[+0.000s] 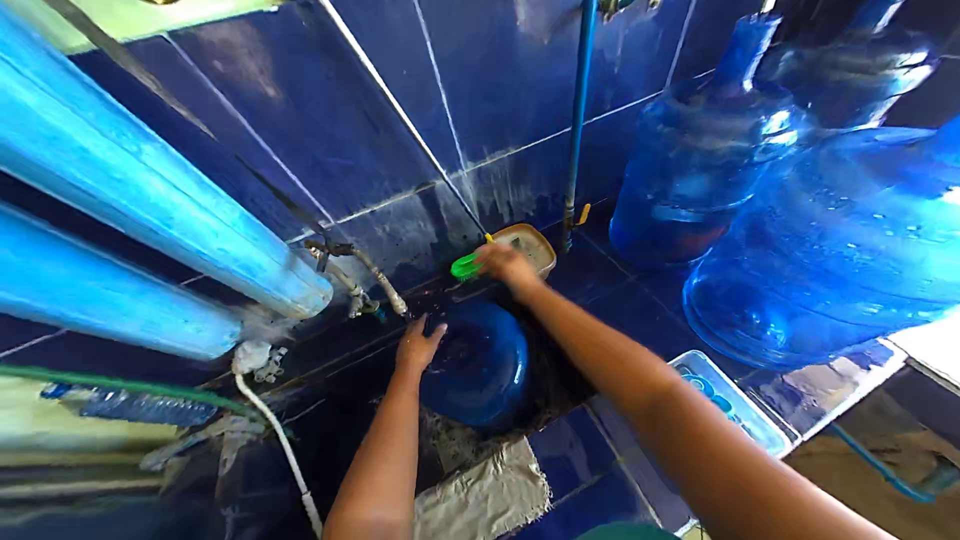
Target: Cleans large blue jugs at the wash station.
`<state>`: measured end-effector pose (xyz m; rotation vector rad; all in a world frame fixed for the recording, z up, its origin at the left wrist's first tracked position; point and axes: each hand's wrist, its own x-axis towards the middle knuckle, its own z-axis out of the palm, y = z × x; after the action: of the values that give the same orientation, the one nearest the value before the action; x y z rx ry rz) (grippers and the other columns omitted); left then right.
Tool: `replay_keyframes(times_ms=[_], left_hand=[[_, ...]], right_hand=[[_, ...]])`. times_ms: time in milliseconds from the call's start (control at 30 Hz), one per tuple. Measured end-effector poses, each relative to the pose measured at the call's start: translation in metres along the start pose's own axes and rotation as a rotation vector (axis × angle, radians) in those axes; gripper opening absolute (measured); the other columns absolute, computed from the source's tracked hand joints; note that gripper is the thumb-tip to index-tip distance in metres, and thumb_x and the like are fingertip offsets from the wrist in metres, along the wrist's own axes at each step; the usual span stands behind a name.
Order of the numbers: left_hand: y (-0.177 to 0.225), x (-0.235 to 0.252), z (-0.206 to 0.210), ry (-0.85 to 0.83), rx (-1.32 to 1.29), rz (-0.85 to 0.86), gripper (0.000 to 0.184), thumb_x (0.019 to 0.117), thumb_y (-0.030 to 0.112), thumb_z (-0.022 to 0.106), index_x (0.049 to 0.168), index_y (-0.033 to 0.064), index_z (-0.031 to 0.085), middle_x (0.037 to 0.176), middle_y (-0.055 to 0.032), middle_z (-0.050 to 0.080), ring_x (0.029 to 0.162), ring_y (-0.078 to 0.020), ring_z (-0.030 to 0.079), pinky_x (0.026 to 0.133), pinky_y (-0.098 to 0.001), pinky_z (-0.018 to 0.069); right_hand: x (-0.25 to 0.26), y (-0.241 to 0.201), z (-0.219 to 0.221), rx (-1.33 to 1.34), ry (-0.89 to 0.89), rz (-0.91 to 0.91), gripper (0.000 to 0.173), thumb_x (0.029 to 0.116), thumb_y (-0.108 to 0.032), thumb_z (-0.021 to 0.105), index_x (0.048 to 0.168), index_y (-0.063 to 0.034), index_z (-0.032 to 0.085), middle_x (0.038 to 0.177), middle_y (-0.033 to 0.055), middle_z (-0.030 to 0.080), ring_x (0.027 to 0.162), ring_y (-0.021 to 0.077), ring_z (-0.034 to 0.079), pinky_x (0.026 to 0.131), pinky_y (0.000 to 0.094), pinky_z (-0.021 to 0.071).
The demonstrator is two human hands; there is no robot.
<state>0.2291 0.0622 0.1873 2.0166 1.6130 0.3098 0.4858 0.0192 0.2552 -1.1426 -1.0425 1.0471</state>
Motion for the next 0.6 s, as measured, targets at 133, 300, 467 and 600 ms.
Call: replay_keyframes(times_ms=[133, 300, 467, 600], left_hand=[[0.015, 0.012, 0.007, -0.050, -0.002, 0.043, 0.066, 0.0960, 0.053, 0.067, 0.151, 0.0178, 0.053, 0.152, -0.0136, 0.052, 0.145, -0.0295, 0.046, 0.121, -0.0529, 0.0331], [0.023, 0.026, 0.010, -0.071, 0.013, 0.004, 0.062, 0.0957, 0.057, 0.065, 0.149, 0.0265, 0.055, 0.152, -0.0076, 0.055, 0.144, -0.0257, 0.047, 0.120, -0.0529, 0.0345], [0.008, 0.024, 0.007, -0.059, -0.053, -0.038, 0.080, 0.0860, 0.054, 0.077, 0.152, 0.0187, 0.050, 0.155, -0.0098, 0.050, 0.145, -0.0240, 0.044, 0.122, -0.0491, 0.0339], [-0.003, 0.012, 0.002, 0.015, -0.132, -0.201, 0.079, 0.0892, 0.057, 0.073, 0.152, 0.0142, 0.049, 0.147, -0.0154, 0.056, 0.139, -0.0289, 0.052, 0.117, -0.0526, 0.0396]], right_hand=[[0.048, 0.033, -0.138, -0.121, 0.568, 0.084, 0.054, 0.1055, -0.023, 0.053, 0.152, -0.0006, 0.039, 0.141, 0.0233, 0.056, 0.122, 0.0321, 0.062, 0.101, 0.0474, 0.0539], [0.091, 0.048, -0.210, -0.525, 0.516, 0.237, 0.058, 0.1056, -0.043, 0.054, 0.143, 0.0019, 0.047, 0.131, 0.0281, 0.061, 0.120, 0.0416, 0.063, 0.101, 0.0596, 0.0512], [0.100, 0.070, -0.223, -0.516, 0.575, 0.153, 0.050, 0.1121, -0.034, 0.036, 0.141, 0.0046, 0.047, 0.125, 0.0252, 0.065, 0.104, 0.0357, 0.069, 0.091, 0.0548, 0.0566], [0.099, 0.099, -0.237, 0.052, 0.618, 0.435, 0.073, 0.1082, -0.061, 0.017, 0.151, -0.0070, 0.041, 0.133, 0.0160, 0.062, 0.104, 0.0278, 0.066, 0.087, 0.0480, 0.0544]])
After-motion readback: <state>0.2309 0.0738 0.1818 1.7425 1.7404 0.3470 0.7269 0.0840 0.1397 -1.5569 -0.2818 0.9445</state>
